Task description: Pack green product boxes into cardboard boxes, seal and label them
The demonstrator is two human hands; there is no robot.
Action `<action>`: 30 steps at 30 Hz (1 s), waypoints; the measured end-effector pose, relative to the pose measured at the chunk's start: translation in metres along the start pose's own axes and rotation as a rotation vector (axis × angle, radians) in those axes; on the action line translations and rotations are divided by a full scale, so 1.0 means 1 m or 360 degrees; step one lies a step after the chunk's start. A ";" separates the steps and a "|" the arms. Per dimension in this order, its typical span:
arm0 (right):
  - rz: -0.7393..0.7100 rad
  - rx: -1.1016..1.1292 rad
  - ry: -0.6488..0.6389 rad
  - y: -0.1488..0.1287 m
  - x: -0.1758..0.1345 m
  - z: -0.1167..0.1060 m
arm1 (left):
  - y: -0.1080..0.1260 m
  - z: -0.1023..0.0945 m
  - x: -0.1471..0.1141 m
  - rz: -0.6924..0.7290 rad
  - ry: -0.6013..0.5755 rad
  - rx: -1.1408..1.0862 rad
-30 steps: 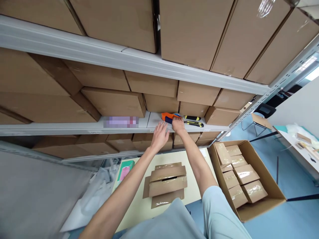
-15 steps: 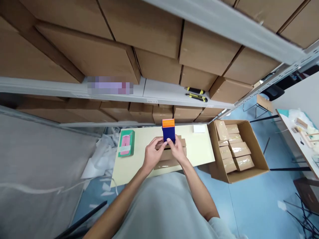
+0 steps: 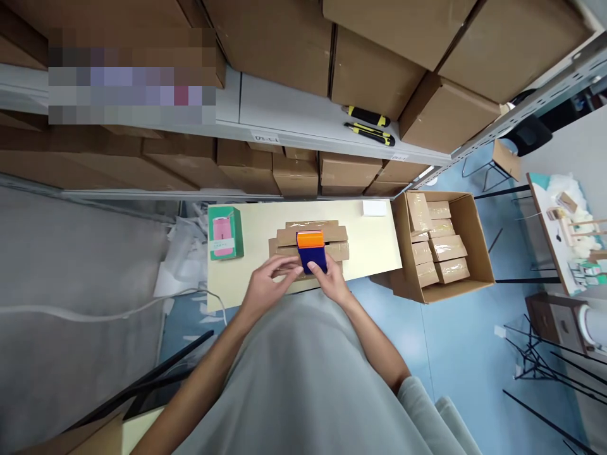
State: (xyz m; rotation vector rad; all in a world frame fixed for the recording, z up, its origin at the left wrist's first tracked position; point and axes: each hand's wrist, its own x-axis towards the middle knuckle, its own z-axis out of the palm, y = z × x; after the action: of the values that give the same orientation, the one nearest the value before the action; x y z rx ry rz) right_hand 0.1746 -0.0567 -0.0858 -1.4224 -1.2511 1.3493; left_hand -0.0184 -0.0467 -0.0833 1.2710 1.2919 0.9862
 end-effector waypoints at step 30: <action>-0.0386 -0.1037 -0.0525 -0.057 -0.045 -0.061 | 0.090 -0.051 0.010 0.0140 -0.0382 0.0317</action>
State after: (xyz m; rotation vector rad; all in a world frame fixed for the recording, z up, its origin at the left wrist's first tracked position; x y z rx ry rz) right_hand 0.2301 -0.0849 -0.0136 -1.4245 -2.1483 1.0783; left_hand -0.0548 -0.0222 0.0113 1.5601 1.1761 0.7512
